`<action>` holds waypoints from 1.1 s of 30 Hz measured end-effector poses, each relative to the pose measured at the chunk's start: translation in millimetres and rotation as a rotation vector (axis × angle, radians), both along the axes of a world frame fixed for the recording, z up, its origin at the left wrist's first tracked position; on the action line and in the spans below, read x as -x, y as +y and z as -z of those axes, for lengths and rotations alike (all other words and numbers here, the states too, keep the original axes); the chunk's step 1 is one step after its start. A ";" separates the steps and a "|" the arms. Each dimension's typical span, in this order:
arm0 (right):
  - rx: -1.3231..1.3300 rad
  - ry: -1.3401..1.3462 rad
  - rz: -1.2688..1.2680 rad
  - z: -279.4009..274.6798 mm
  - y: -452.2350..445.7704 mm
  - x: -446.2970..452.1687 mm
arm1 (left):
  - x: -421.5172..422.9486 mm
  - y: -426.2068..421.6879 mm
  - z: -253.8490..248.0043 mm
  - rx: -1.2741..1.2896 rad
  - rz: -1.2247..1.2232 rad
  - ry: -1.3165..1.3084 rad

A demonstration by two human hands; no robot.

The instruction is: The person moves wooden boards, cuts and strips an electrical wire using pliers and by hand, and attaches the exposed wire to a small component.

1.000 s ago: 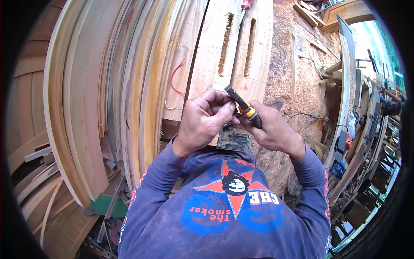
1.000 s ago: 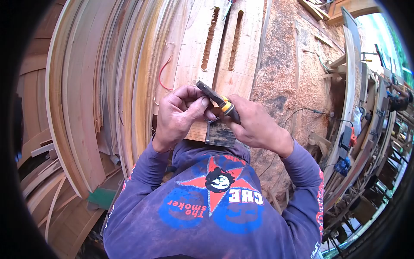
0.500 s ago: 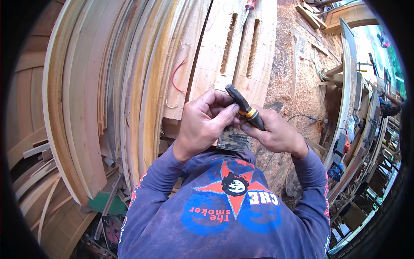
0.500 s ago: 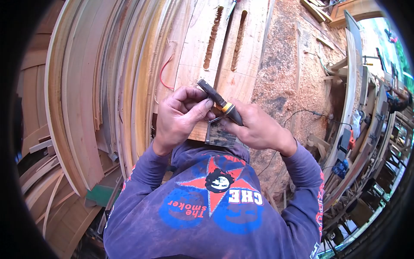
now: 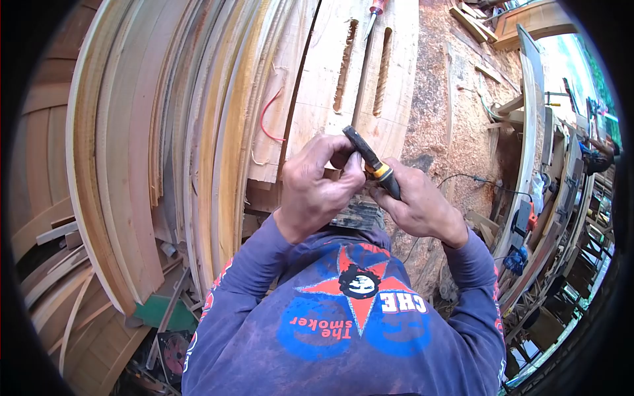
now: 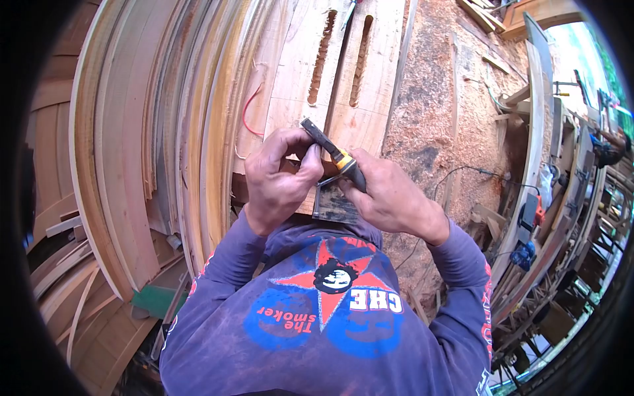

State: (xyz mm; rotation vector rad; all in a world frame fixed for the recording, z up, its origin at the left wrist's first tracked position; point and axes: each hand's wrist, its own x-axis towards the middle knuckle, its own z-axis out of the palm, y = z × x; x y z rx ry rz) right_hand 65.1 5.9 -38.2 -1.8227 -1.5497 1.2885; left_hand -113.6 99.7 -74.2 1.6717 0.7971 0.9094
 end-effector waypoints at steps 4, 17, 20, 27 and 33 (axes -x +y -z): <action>0.027 0.070 0.126 -2.8 2.9 9.6 | -8.3 -0.4 14.8 0.125 -0.016 -0.077; -0.084 -0.188 0.124 1.4 6.7 14.4 | -13.8 -2.3 18.1 0.033 -0.038 -0.026; -0.082 -0.228 0.099 -0.7 9.6 16.2 | -12.2 -2.2 20.6 0.002 -0.056 -0.045; -0.134 -0.217 0.039 5.4 18.2 12.4 | -11.5 -0.2 34.9 0.099 -0.137 -0.139; 0.022 -0.083 0.126 17.3 24.6 14.5 | -12.1 10.6 40.7 0.041 -0.108 -0.084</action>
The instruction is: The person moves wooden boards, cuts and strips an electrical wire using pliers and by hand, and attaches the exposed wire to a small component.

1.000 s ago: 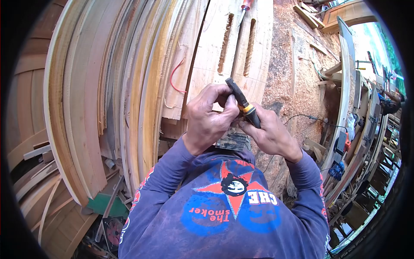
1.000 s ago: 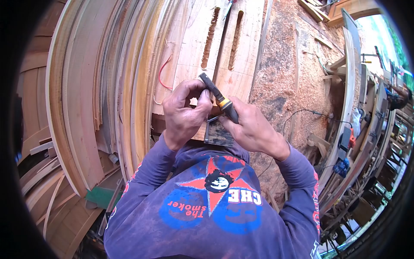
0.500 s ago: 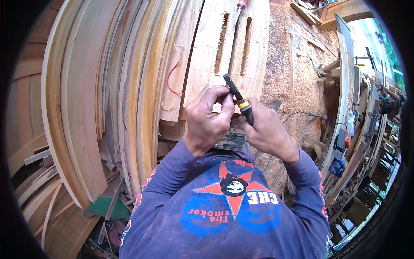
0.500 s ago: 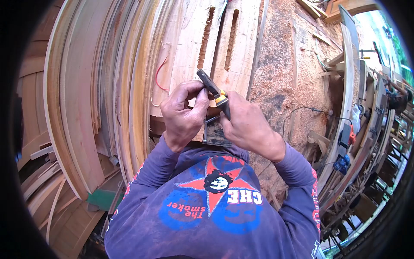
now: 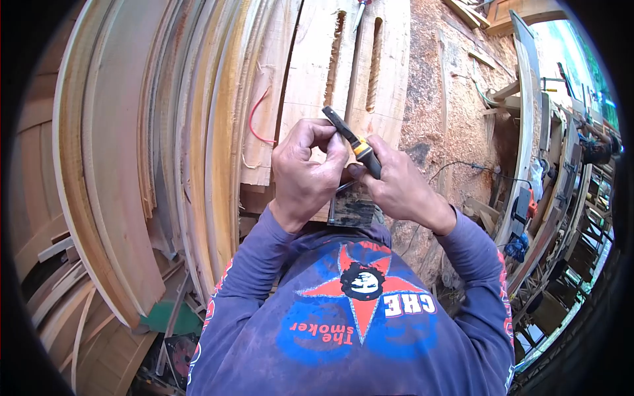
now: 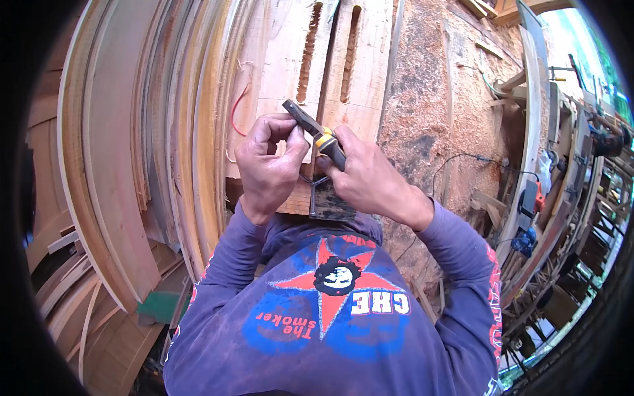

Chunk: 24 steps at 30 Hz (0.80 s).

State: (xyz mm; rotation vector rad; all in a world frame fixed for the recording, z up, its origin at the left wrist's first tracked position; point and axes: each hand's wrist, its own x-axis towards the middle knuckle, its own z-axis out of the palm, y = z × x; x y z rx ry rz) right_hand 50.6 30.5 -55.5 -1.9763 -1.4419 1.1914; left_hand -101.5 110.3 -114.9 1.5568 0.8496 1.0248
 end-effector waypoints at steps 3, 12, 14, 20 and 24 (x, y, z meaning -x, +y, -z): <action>0.133 0.002 -0.032 -0.2 1.9 -3.3 | -1.0 -4.8 -2.6 0.311 -0.001 -0.049; -0.030 0.024 -0.105 12.9 9.7 -1.8 | 17.8 1.1 -11.7 0.795 0.032 -0.304; -0.144 -0.007 -0.120 6.9 18.0 0.5 | 15.9 4.6 -21.7 0.838 -0.055 -0.486; 0.112 0.209 -0.105 -32.5 11.7 2.5 | 57.5 20.7 23.5 0.138 -0.031 0.216; 0.332 0.193 -0.071 -42.9 26.1 -9.6 | 43.5 8.8 -5.6 0.182 -0.068 -0.091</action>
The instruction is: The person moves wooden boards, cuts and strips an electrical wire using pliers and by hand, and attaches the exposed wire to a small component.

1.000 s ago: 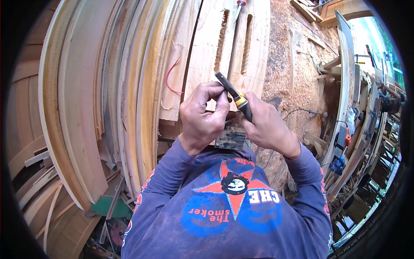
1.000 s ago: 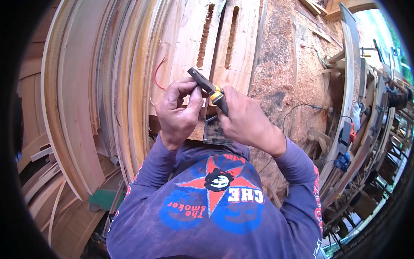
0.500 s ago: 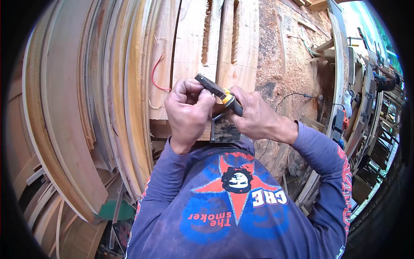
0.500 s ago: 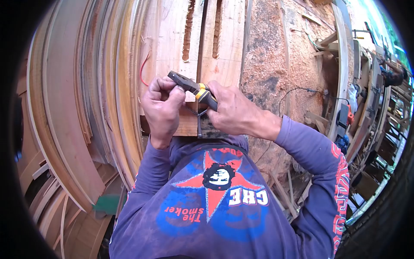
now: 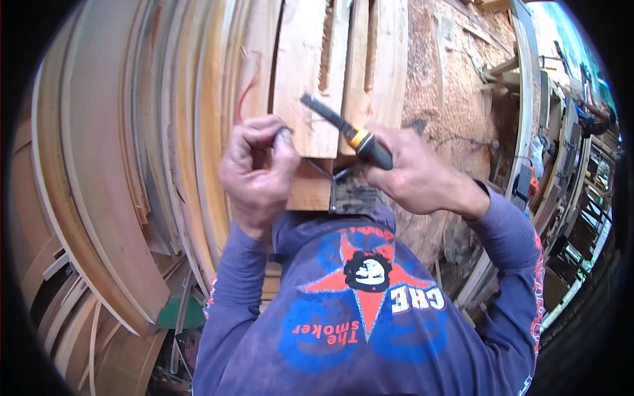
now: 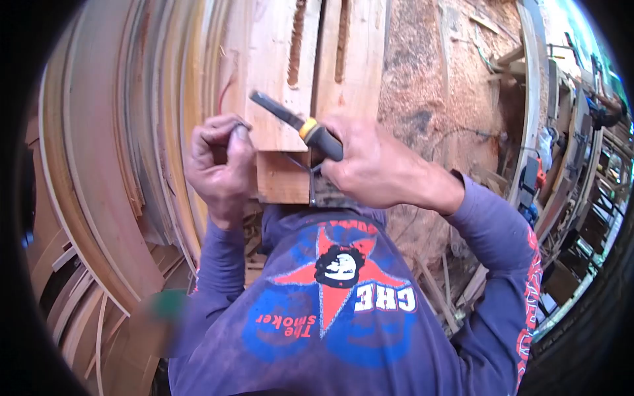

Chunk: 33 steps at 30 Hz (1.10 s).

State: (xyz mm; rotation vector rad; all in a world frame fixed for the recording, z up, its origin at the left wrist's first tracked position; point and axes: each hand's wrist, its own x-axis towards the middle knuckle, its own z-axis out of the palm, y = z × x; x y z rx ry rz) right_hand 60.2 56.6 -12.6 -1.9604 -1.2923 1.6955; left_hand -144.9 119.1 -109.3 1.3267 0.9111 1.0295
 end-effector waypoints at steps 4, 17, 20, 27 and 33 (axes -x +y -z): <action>0.016 -0.003 -0.077 34.0 3.4 -5.5 | -4.6 6.7 6.2 0.092 0.028 -0.086; 0.599 0.689 0.024 78.6 27.5 -41.1 | -4.0 12.5 2.3 0.332 -0.082 -0.097; 0.569 0.738 0.031 73.8 31.8 -42.5 | -3.2 13.3 4.6 0.327 -0.083 -0.080; 0.531 0.825 0.021 73.9 36.5 -45.6 | 0.8 19.8 5.6 0.351 -0.072 -0.028; 0.568 0.890 0.017 72.3 36.2 -48.6 | 0.5 23.1 3.9 0.375 -0.060 -0.042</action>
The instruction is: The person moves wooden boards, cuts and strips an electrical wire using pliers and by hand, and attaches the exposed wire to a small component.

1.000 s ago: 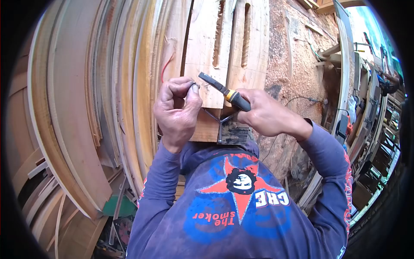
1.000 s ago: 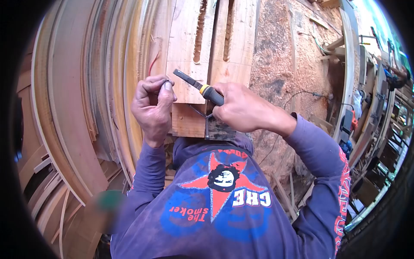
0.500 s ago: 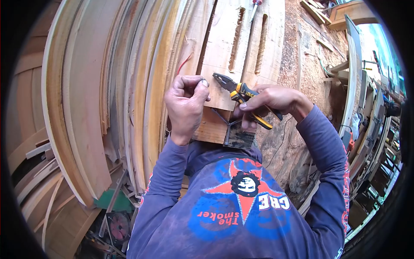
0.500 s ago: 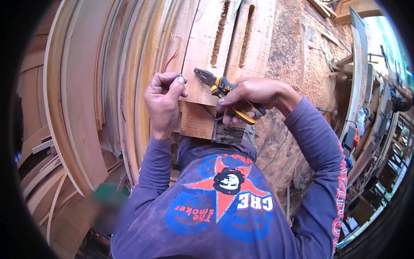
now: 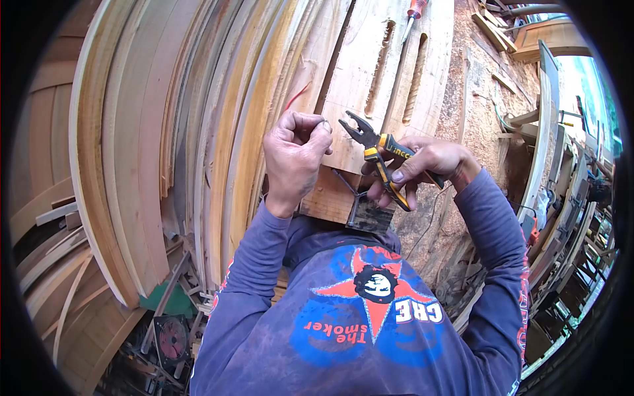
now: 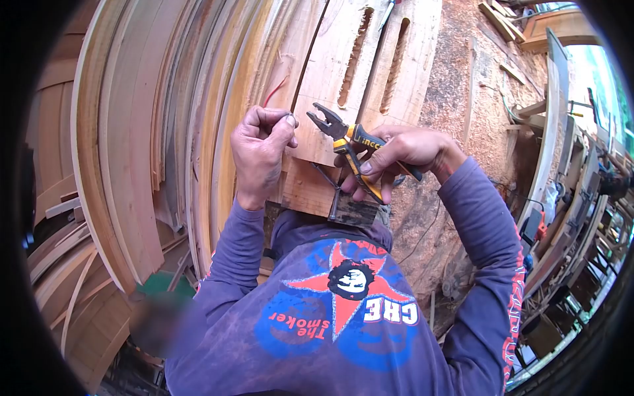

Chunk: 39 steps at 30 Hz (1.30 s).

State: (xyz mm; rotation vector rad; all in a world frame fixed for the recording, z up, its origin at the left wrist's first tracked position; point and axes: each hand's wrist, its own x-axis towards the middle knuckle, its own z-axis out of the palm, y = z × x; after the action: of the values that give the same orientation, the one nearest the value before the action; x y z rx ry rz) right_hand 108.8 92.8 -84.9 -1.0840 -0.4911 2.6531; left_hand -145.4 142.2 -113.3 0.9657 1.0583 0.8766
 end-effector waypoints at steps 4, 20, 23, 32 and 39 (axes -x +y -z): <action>0.039 0.099 0.115 -0.8 -2.9 3.6 | -1.0 1.5 1.4 -0.003 0.006 -0.012; -0.014 0.000 0.193 -19.0 -9.4 12.8 | 5.4 7.9 2.5 0.048 0.036 0.063; -0.044 0.019 0.203 -17.1 -20.2 -6.1 | 9.2 12.2 0.3 0.078 0.053 0.012; -0.356 -0.593 0.309 -14.6 5.5 -53.2 | 20.6 7.3 7.8 0.182 0.290 -0.334; -0.893 -1.635 -0.070 -2.9 9.3 -17.9 | 17.6 -0.9 -0.5 0.147 0.261 -0.247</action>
State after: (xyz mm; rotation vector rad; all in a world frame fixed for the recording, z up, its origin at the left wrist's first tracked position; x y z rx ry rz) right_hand 126.7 102.1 -82.0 -2.4391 -1.6341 0.6585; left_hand -163.0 141.4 -112.8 0.8259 0.7547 0.6727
